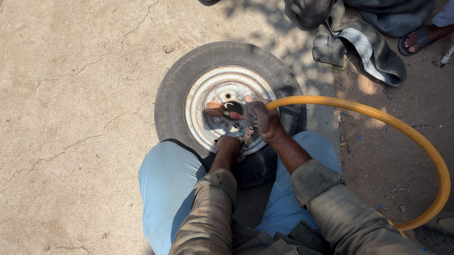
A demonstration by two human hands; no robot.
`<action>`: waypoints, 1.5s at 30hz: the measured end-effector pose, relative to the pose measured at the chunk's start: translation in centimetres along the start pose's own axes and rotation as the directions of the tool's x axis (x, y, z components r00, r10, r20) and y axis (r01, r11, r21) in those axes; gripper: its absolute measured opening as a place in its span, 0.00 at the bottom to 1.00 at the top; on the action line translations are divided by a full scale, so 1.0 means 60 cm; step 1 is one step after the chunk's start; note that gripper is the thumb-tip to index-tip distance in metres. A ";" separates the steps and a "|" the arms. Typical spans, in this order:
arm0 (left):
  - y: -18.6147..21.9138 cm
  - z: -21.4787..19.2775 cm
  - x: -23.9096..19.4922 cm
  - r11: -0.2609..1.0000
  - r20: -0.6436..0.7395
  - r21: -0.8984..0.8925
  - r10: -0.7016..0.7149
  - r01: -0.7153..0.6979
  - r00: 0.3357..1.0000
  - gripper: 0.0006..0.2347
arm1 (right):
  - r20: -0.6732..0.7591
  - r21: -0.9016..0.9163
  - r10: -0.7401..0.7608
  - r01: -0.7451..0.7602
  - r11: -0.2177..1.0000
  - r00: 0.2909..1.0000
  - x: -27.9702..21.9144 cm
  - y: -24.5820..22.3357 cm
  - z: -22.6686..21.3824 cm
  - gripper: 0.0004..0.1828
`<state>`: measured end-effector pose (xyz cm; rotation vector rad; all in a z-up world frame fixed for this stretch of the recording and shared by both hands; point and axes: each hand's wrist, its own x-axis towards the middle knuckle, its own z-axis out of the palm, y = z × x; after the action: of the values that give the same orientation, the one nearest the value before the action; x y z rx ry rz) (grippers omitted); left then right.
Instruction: The person sits on the ground and uses a yellow air hose with a pressure gauge to inflate a car tire. They attach the hose to the valve stem, monitor the pressure gauge, and adjust the connection to ensure the tire is filled with air.
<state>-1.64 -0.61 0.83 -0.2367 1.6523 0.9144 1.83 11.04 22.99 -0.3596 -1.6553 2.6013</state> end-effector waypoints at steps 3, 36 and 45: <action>-0.009 0.004 0.010 0.999 -0.017 -0.034 0.037 -0.038 0.999 0.17 | 0.011 -0.029 -0.021 0.022 0.999 1.000 -0.009 -0.020 0.017 0.22; -0.024 0.009 0.053 0.705 -0.080 0.690 0.302 -0.166 0.950 0.17 | -0.106 -0.136 0.016 -0.030 0.990 0.994 -0.010 -0.001 0.044 0.26; 0.002 0.001 -0.016 0.994 -0.082 0.113 0.016 -0.007 0.996 0.19 | -0.089 -0.157 0.013 -0.027 0.987 0.996 -0.010 0.003 0.036 0.26</action>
<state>-1.38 -0.79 1.75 -0.1903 1.7780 0.8259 1.99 8.95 23.77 -0.4919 -1.8417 2.4354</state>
